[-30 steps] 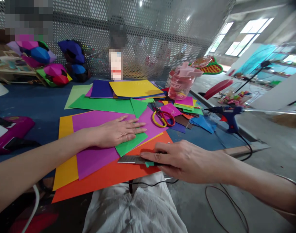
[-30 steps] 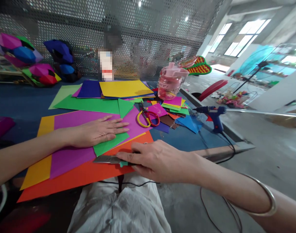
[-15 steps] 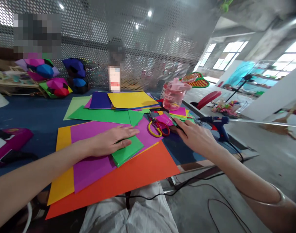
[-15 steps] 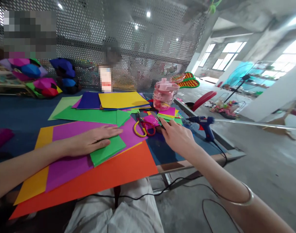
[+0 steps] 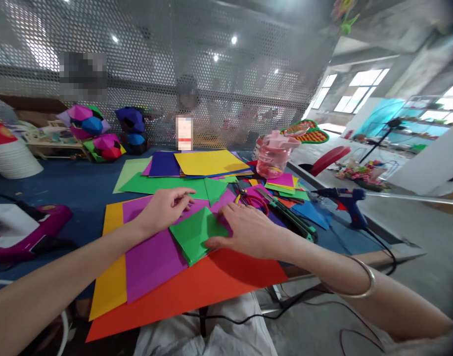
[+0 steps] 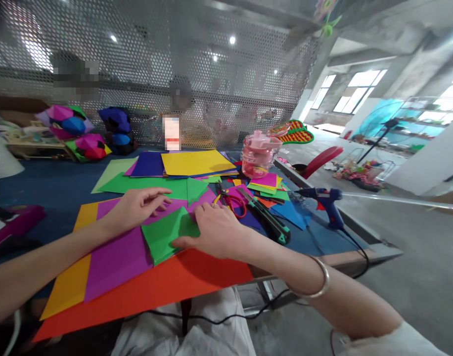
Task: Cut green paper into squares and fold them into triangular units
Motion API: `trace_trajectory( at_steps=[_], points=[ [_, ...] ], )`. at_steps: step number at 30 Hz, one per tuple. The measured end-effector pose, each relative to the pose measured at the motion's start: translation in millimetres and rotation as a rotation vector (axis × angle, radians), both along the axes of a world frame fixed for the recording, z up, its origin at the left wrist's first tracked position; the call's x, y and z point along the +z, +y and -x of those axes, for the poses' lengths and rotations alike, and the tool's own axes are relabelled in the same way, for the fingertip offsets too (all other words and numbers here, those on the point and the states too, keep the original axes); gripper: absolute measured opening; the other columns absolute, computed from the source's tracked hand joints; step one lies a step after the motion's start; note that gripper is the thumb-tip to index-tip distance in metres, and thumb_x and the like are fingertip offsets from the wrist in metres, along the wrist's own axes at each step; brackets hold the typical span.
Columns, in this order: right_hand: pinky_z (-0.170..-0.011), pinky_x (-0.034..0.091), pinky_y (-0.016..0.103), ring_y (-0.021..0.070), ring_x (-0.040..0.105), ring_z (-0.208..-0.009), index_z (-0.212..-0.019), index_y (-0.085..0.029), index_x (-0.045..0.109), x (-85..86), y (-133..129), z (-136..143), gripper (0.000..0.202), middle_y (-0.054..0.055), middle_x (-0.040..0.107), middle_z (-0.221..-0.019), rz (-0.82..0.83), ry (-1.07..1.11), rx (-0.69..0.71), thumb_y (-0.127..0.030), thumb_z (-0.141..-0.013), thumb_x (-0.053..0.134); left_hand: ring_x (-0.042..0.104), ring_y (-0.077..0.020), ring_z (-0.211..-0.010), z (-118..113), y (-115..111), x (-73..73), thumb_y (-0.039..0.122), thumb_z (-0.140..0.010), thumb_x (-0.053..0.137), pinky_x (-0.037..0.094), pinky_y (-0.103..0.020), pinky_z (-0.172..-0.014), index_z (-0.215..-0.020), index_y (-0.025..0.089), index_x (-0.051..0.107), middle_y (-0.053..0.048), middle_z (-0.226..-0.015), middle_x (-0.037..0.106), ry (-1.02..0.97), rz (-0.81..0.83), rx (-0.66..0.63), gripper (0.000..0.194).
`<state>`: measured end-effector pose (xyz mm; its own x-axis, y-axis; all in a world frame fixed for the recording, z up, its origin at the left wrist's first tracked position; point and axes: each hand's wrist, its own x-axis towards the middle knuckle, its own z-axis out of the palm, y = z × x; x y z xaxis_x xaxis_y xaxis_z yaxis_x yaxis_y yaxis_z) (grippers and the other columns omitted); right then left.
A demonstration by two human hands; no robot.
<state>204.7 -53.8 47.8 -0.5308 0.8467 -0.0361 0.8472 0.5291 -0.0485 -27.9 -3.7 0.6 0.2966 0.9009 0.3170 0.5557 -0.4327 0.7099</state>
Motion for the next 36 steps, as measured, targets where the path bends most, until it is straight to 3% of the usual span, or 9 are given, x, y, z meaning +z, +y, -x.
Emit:
trace_trajectory(
  at_steps=[4,12,17,19,23,27,29,32,36],
  points=[
    [-0.081,0.048,0.044,0.04,0.066,-0.105,-0.12,-0.01,0.06,-1.7,11.9,13.6,0.083,0.02,0.068,-0.111,0.048,0.022,-0.015,-0.08,-0.076,0.067,0.079,-0.0251,-0.086,1.0,1.3,-1.6,0.047,-0.097,0.051,0.064,-0.035,-0.071,-0.115,0.017,0.07,-0.011,-0.102,0.081,-0.036,0.033,-0.024,0.04],
    [-0.057,0.028,0.027,0.0163,0.058,-0.072,-0.089,-0.02,0.058,-22.6,38.9,12.0,0.022,0.001,0.065,-0.08,0.078,0.293,-0.033,-0.036,-0.088,0.073,0.076,-0.0261,-0.088,-0.3,2.6,1.2,0.045,-0.093,0.052,0.06,-0.035,-0.078,-0.109,0.017,0.075,-0.008,-0.096,0.081,-0.048,0.029,0.007,0.04],
    [-0.055,0.023,0.027,0.0106,0.041,-0.059,-0.066,-0.021,0.044,-27.7,49.9,6.1,0.035,-0.006,0.048,-0.062,0.016,0.474,-0.021,-0.027,-0.093,0.065,0.07,-0.0334,-0.112,1.4,11.6,-1.9,0.063,-0.088,0.053,0.054,-0.041,-0.096,-0.092,0.021,0.075,-0.009,-0.108,0.079,-0.116,0.059,0.051,0.048],
    [-0.055,0.023,0.026,0.0105,0.04,-0.058,-0.068,-0.021,0.044,-27.7,55.4,1.7,0.034,-0.006,0.048,-0.061,-0.033,0.539,-0.02,-0.029,-0.094,0.063,0.071,-0.0347,-0.107,1.0,11.7,-2.4,0.071,-0.086,0.052,0.057,-0.043,-0.092,-0.089,0.02,0.072,-0.009,-0.1,0.079,-0.143,0.109,0.054,0.055],
    [-0.056,0.029,0.025,0.0123,0.046,-0.061,-0.08,-0.019,0.059,-17.8,64.6,-14.2,0.019,-0.004,0.055,-0.066,-0.158,0.628,-0.019,-0.031,-0.096,0.057,0.075,-0.0289,-0.071,-3.0,4.2,0.3,0.077,-0.088,0.05,0.061,-0.04,-0.064,-0.09,0.018,0.067,-0.009,-0.077,0.076,-0.166,0.263,-0.009,0.062],
    [-0.062,0.036,0.028,0.0176,0.054,-0.069,-0.096,-0.016,0.068,10.4,62.5,-50.1,0.019,0.002,0.065,-0.075,-0.372,0.666,-0.109,-0.028,-0.095,0.053,0.076,-0.0285,-0.09,-2.2,1.2,6.3,0.076,-0.087,0.055,0.062,-0.04,-0.073,-0.112,0.017,0.066,-0.015,-0.106,0.078,-0.189,0.274,-0.059,0.065],
    [-0.073,0.042,0.032,0.0228,0.061,-0.084,-0.108,-0.016,0.072,25.6,56.9,-75.4,0.025,0.007,0.072,-0.093,-0.506,0.629,-0.159,-0.024,-0.094,0.052,0.074,-0.0296,-0.102,3.1,1.8,11.5,0.071,-0.084,0.065,0.06,-0.044,-0.087,-0.123,0.019,0.064,-0.015,-0.118,0.075,-0.141,0.241,-0.123,0.066],
    [-0.086,0.045,0.037,0.0295,0.062,-0.107,-0.113,-0.02,0.077,40.8,47.3,-112.7,0.034,0.01,0.074,-0.114,-0.69,0.239,-0.274,-0.02,-0.098,0.046,0.064,-0.0315,-0.126,14.6,-0.2,21.3,0.057,-0.08,0.078,0.052,-0.047,-0.106,-0.14,0.027,0.058,-0.011,-0.144,0.063,0.119,0.216,-0.374,0.069],
    [-0.085,0.046,0.037,0.0314,0.058,-0.115,-0.112,-0.022,0.078,42.2,44.3,-144.2,0.037,0.011,0.072,-0.119,-0.568,-0.248,-0.519,-0.014,-0.098,0.045,0.041,-0.0367,-0.148,23.7,-6.2,26.7,0.042,-0.062,0.094,0.039,-0.049,-0.12,-0.151,0.037,0.05,-0.004,-0.163,0.043,0.482,0.184,-0.505,0.1]
  ],
)
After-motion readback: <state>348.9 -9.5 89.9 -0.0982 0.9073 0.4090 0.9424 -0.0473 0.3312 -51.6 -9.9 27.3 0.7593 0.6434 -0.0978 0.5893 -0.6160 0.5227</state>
